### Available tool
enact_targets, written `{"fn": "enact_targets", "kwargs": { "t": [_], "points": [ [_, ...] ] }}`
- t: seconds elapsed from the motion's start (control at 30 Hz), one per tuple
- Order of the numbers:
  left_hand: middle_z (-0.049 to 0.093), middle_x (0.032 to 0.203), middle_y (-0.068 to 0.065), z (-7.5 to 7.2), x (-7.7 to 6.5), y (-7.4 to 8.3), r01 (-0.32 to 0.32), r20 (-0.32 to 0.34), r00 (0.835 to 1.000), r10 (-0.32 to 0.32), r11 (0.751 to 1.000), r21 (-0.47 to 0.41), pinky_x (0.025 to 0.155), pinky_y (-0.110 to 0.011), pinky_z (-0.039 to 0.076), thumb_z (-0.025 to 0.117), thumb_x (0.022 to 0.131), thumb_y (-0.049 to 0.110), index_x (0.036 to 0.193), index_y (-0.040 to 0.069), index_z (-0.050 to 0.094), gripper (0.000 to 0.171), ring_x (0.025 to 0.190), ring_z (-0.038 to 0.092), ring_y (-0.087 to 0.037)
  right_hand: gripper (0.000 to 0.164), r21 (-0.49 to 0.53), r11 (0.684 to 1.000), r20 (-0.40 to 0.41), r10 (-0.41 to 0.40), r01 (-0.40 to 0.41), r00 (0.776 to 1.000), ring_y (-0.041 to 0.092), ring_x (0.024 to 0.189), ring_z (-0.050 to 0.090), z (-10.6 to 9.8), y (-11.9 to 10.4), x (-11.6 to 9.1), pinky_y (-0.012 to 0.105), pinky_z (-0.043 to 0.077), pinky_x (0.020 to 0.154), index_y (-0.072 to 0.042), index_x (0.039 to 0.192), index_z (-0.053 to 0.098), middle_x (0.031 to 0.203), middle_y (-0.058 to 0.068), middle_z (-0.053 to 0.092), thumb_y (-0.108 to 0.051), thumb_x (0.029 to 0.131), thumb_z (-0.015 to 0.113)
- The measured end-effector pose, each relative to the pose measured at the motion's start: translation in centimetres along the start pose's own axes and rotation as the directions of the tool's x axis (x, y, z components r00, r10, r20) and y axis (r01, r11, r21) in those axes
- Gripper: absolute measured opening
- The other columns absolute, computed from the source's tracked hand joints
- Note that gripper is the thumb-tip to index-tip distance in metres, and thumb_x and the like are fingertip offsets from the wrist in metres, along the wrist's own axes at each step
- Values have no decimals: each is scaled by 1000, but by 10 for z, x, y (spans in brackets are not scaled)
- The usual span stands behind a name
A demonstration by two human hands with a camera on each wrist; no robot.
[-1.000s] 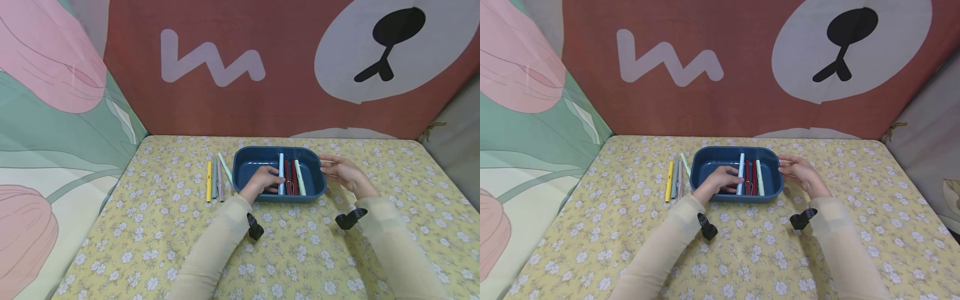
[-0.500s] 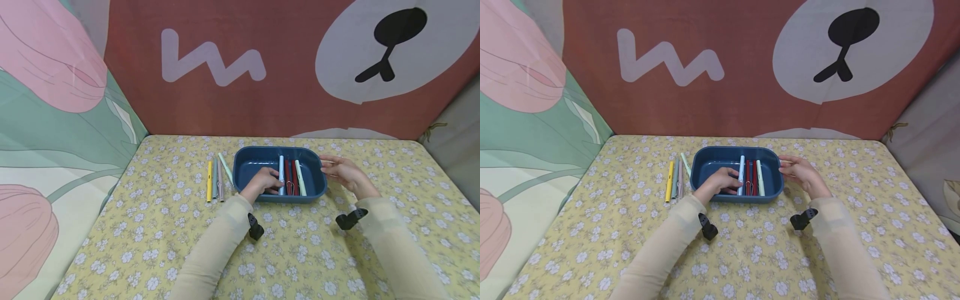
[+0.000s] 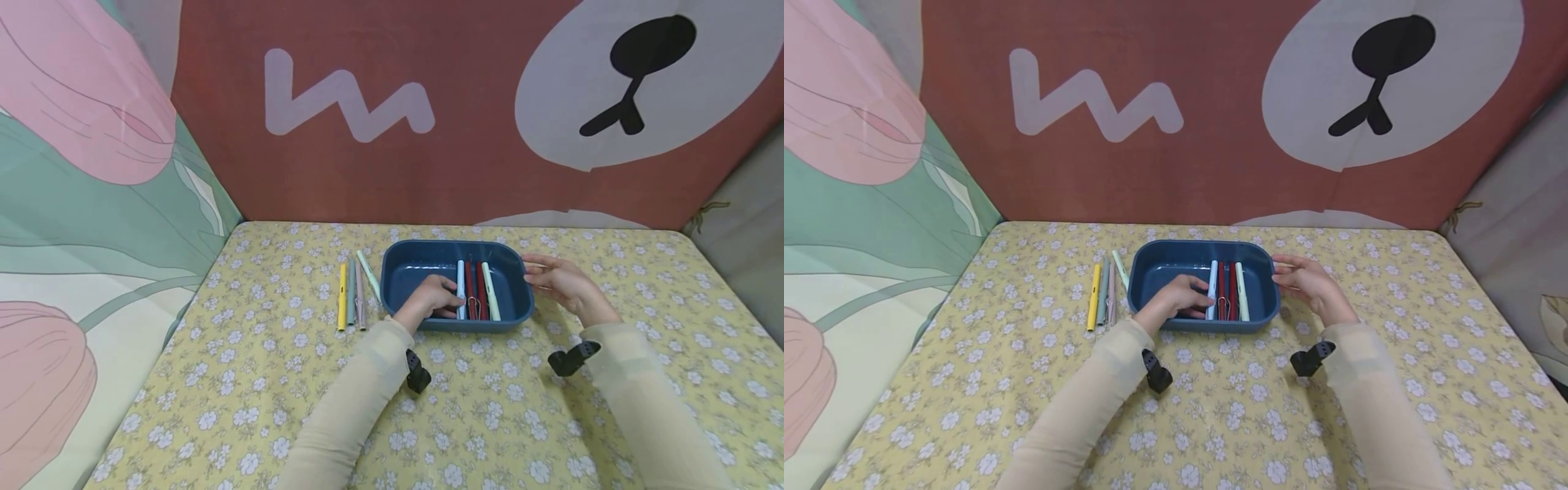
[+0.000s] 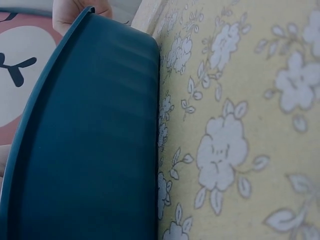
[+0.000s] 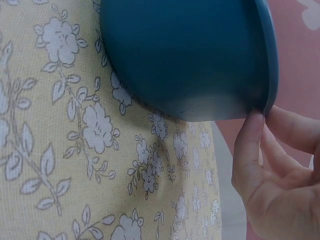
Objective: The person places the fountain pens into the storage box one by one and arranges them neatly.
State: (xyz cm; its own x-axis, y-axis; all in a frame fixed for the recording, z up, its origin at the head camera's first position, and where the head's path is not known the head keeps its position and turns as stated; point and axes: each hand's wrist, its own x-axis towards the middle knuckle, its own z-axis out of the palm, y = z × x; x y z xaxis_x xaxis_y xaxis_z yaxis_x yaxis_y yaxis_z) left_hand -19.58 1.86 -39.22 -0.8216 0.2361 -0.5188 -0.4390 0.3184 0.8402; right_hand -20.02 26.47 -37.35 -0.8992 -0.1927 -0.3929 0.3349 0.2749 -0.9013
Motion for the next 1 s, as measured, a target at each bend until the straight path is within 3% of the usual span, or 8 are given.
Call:
{"fn": "enact_targets", "kwargs": {
  "t": [0.27, 0.5, 0.7, 1.0],
  "points": [
    [65, 111, -24, 1, -3, 0, 8, 2, 1000, -8, 1000, 12, 57, -22, 59, 64, 90, 1, 125, -3, 56, 36, 54, 55, -9, 62, -3, 1000, 2, -5, 5, 1000, -9, 88, 59, 0, 2, -1, 10, 53, 81, -6, 153, 21, 94, -21, 57, -8, 98, 50],
    [62, 112, -26, 1, -3, -1, -3, 14, 1000, 3, 1000, -12, 66, -28, 62, 60, 90, -4, 122, -7, 56, 33, 55, 55, -10, 63, -5, 1000, 7, -2, 2, 1000, -8, 88, 59, 1, 3, -1, 10, 53, 82, -6, 153, 20, 95, -20, 57, -8, 98, 50],
    [62, 113, -25, 0, -3, -1, -7, 1, 1000, 7, 1000, -14, 63, -26, 62, 63, 89, -3, 123, -6, 56, 35, 55, 55, -10, 63, -12, 1000, 2, 0, 0, 1000, -10, 87, 59, 1, 1, 0, 10, 53, 81, -6, 153, 19, 96, -20, 55, -8, 98, 50],
    [65, 107, -18, -1, -4, 0, -73, -87, 993, 79, 995, 71, 61, -24, 60, 66, 90, 7, 121, 0, 59, 34, 74, 66, -19, 62, -27, 1000, -8, 8, -8, 1000, -11, 88, 58, 1, 0, -1, 11, 53, 83, -6, 153, 20, 102, -19, 52, -10, 98, 51]
  ]
}}
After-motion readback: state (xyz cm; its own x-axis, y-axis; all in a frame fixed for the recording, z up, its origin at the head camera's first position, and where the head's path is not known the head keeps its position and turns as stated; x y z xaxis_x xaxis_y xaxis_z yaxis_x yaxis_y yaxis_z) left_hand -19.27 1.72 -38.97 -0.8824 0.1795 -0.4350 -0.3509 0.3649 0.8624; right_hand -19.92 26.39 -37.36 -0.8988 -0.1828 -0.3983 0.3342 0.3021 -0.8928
